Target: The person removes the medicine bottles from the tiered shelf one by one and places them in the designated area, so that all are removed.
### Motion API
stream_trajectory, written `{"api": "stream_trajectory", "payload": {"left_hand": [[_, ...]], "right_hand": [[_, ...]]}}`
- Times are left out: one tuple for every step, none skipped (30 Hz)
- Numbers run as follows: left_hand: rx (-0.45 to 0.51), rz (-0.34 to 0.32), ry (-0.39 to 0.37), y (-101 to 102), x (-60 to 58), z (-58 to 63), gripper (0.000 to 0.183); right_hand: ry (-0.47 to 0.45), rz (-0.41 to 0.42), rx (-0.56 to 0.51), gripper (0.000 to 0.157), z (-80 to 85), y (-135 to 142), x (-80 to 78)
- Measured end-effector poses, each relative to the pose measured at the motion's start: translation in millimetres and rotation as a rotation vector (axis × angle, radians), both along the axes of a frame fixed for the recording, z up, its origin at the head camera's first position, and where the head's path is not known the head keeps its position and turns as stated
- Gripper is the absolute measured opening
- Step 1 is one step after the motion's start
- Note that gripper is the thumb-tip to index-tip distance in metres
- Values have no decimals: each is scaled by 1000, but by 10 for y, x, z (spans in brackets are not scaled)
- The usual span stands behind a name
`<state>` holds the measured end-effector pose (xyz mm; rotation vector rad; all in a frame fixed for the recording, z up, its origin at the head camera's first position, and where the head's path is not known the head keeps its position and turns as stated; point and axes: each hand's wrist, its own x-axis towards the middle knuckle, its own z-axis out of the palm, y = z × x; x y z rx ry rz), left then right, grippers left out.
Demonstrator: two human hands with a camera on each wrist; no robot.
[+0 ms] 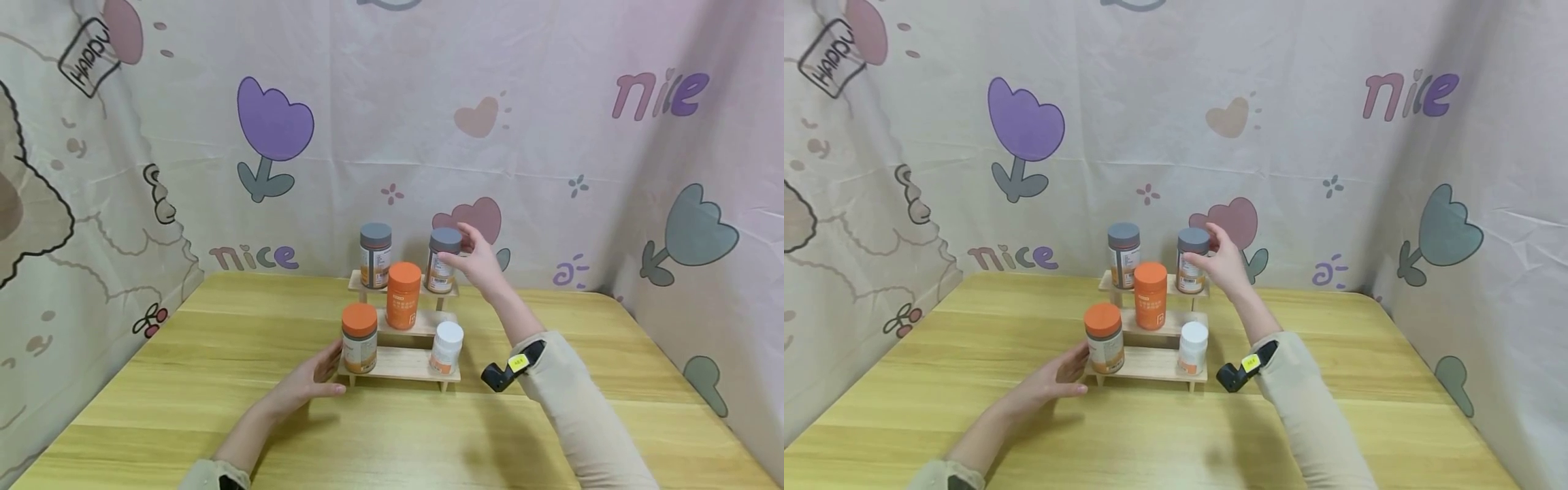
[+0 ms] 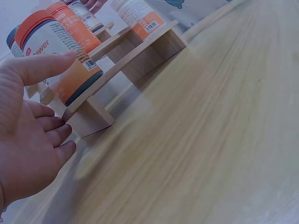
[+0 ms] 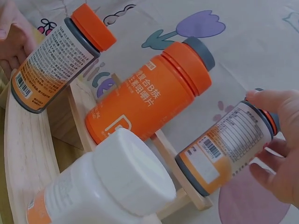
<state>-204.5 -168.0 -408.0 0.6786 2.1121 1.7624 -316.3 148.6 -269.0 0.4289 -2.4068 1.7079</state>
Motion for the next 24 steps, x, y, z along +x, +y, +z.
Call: {"api": "stream_trajectory", "payload": {"left_hand": [[-2,3,-4,2,2,1,86],[-4,7,-7,5,2,1,86],[-6,11,-10,6,0,-2,86],[-8,14,-14,8,0,-1,86],[-10,16,-14,8,-2,-3,86],[-11,17,-15,9,-3,-5,86],[-11,21,-17,11,-2,-4,85],[-10,20,-13,10,-3,-8,85],[-9,20,-13,9,-2,-9,85],[-9,17,-10,10,-2,-12,85],[-8,14,-8,8,-5,-18,85],[-6,16,-10,8,-4,-20,85],[-3,16,-9,8,-6,-23,85],[-2,15,-10,6,-9,-26,85],[0,17,-12,4,-11,-28,85],[1,15,-10,2,-16,-31,84],[3,16,-14,1,-17,-30,84],[5,15,-13,0,-19,-29,84],[6,12,-11,0,-22,-31,84],[7,11,-12,-1,-21,-28,84],[9,8,-9,-2,-21,-28,84],[9,6,-6,-2,-18,-26,84],[9,6,-6,-2,-15,-22,84],[10,5,-3,-4,-13,-21,84]], "right_hand": [[10,-15,6,77,-1,-12,-3],[21,-29,14,78,-3,-20,-8],[31,-39,13,78,-5,-29,-11],[40,-49,14,78,-6,-36,-9],[46,-57,12,77,-9,-42,-8],[55,-62,9,76,-10,-46,-6],[62,-66,4,74,-14,-47,-5],[70,-70,3,73,-17,-44,-3],[75,-75,-3,72,-23,-41,-2],[78,-80,-6,71,-30,-32,-2],[82,-84,-12,70,-34,-21,-3],[85,-88,-18,69,-38,-5,-6],[87,-93,-25,68,-40,13,-10],[90,-96,-30,68,-40,35,-15],[94,-101,-36,68,-38,57,-21],[98,-106,-44,67,-32,83,-23],[101,-111,-51,67,-26,112,-27],[103,-115,-59,67,-23,146,-33],[107,-121,-65,67,-16,180,-35],[109,-128,-69,67,-12,218,-37],[112,-136,-72,67,-8,256,-37],[114,-142,-79,67,-5,297,-37],[117,-148,-82,66,-4,336,-36],[122,-156,-81,66,-5,374,-34]]}}
